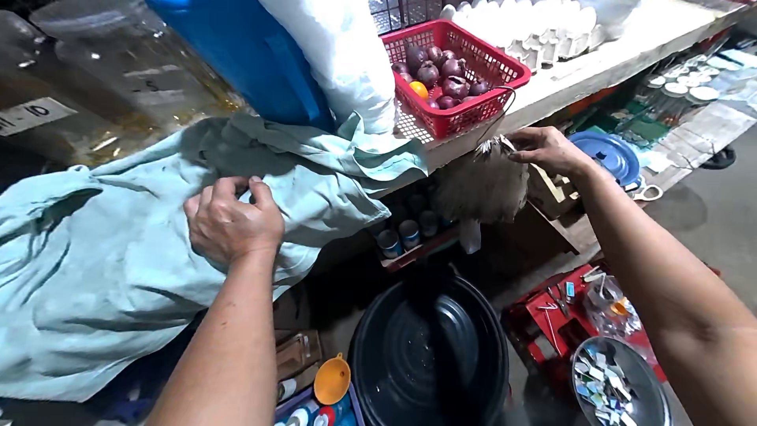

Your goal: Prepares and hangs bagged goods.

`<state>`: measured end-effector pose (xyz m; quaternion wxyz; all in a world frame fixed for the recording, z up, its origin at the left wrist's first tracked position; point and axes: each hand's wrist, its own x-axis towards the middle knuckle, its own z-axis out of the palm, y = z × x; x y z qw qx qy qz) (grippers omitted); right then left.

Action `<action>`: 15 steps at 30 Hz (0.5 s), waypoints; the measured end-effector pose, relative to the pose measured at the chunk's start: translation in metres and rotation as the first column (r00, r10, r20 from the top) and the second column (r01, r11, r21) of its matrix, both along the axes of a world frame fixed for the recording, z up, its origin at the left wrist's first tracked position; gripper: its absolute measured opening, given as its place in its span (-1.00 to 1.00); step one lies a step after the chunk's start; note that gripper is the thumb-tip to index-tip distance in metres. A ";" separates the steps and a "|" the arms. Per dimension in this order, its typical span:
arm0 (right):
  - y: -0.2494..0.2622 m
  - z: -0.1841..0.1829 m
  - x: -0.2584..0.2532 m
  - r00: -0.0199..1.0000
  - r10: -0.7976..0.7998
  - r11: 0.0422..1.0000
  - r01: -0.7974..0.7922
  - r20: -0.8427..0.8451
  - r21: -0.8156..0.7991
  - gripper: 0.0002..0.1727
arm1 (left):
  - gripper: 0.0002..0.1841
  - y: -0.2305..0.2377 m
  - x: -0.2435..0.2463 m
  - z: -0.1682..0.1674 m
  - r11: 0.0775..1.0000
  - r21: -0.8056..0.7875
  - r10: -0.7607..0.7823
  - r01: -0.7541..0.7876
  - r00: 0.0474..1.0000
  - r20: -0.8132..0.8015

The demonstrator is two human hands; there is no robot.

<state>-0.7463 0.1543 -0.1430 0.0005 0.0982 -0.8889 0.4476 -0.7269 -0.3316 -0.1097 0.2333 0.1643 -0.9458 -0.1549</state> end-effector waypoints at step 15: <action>0.004 0.006 -0.004 0.999 0.014 0.999 -0.011 0.053 -0.052 -0.61 | -0.46 -0.003 -0.004 -0.007 0.999 -0.027 0.030 -0.031 0.999 -0.030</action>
